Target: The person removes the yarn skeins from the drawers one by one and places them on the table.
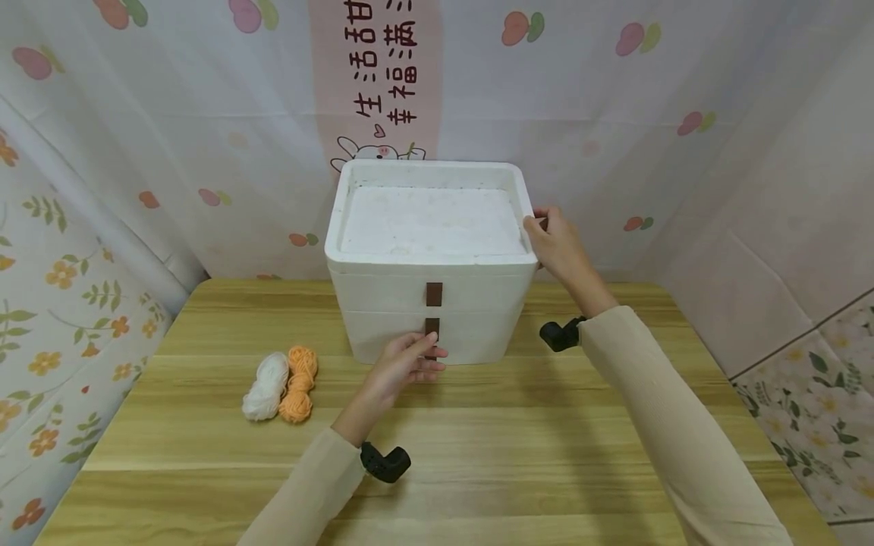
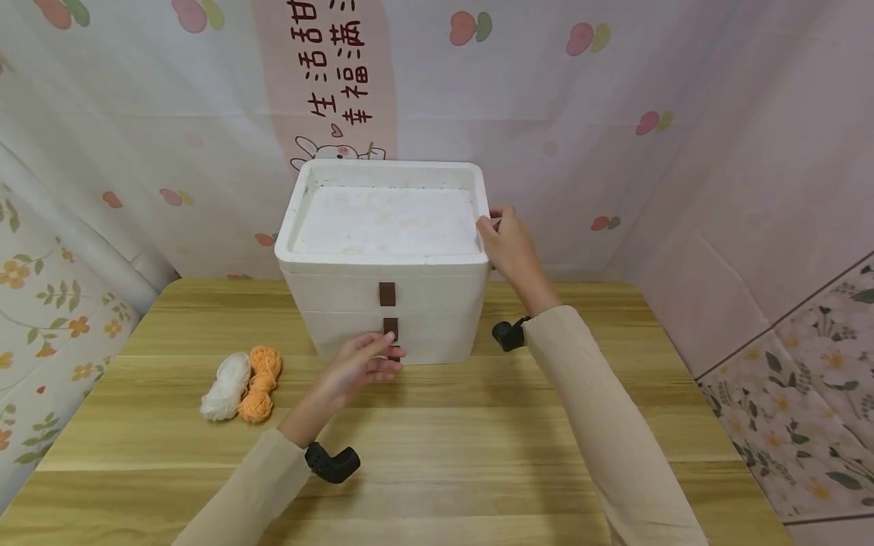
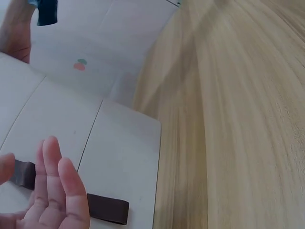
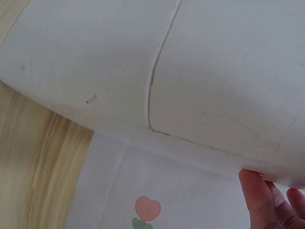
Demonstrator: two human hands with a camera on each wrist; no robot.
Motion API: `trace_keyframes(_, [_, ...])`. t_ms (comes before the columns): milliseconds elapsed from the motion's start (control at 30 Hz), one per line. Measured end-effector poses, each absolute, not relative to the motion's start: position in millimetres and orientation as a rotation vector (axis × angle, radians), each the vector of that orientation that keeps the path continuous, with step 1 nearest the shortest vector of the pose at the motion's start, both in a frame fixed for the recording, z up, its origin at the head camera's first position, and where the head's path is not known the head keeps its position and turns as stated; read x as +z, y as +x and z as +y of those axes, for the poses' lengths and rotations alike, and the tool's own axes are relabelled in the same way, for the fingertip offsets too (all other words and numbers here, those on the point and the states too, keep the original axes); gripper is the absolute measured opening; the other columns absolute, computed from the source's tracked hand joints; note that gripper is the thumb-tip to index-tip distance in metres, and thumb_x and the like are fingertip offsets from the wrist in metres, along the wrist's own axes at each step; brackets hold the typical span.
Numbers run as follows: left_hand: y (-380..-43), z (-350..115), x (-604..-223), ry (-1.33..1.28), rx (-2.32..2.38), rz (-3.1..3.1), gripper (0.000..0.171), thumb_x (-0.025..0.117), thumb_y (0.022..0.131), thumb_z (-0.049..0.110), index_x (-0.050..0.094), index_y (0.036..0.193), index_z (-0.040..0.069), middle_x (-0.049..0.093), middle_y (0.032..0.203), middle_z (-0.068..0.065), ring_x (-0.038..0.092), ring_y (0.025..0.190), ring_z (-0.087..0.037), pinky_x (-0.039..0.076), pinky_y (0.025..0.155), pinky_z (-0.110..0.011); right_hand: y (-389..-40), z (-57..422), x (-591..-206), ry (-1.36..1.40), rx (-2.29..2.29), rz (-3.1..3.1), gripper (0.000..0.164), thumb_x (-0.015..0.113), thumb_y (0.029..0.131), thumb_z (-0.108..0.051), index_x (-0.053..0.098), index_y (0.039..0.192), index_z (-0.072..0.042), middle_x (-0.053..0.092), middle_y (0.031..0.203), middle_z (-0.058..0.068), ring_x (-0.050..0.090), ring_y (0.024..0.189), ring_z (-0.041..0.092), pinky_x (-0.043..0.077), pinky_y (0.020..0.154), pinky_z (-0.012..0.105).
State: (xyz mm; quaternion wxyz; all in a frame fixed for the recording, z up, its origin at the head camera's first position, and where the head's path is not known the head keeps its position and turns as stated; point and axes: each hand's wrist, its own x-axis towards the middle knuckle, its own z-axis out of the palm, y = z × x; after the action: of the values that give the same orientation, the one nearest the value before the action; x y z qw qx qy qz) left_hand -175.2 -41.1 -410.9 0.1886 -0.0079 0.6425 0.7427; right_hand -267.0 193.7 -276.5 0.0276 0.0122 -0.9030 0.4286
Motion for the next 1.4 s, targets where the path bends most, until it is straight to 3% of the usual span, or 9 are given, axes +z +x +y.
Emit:
trace_keyframes(300, [-172.9, -32.1, -412.8, -0.071, 2.139, 1.928, 0.030, 0.049, 0.097, 0.022, 0.054, 0.110, -0.005, 0.068, 0.079, -0.001, 0.065, 0.064, -0.008, 0.056, 0.072, -0.037, -268.3, 194.9, -275.9, 0.031, 1.315, -2.789, 0.053, 0.032, 0.098, -0.035, 0.033, 0.136, 0.002, 0.050, 0.120, 0.020, 0.053, 0.091, 0.026, 0.050, 0.056, 0.023])
trace_keyframes(633, [-169.4, -31.8, -415.9, -0.034, 2.186, 1.950, 0.021, 0.050, 0.097, 0.017, 0.053, 0.101, -0.003, 0.068, 0.077, -0.004, 0.065, 0.063, -0.008, 0.057, 0.070, -0.036, -267.2, 194.3, -275.5, 0.042, 1.329, -2.787, 0.053, 0.032, 0.098, -0.035, 0.032, 0.136, 0.002, 0.050, 0.121, 0.020, 0.054, 0.091, 0.027, 0.051, 0.057, 0.023])
trace_keyframes(1000, [-157.1, -31.5, -417.0, -0.027, 2.169, 1.987, 0.017, 0.050, 0.097, 0.015, 0.051, 0.096, -0.002, 0.070, 0.086, -0.016, 0.067, 0.064, -0.011, 0.056, 0.068, -0.032, -266.8, 194.4, -276.8, 0.030, 1.322, -2.789, 0.053, 0.032, 0.098, -0.035, 0.031, 0.137, 0.001, 0.049, 0.120, 0.019, 0.053, 0.091, 0.026, 0.050, 0.057, 0.022])
trace_keyframes(1400, [-138.3, -33.0, -419.3, -0.021, 2.169, 1.978, 0.017, 0.050, 0.096, 0.015, 0.051, 0.096, -0.002, 0.070, 0.085, -0.016, 0.067, 0.065, -0.014, 0.055, 0.064, -0.027, -265.2, 193.5, -276.5, 0.037, 1.317, -2.796, 0.054, 0.032, 0.099, -0.036, 0.030, 0.137, 0.002, 0.048, 0.121, 0.020, 0.053, 0.091, 0.027, 0.051, 0.058, 0.022])
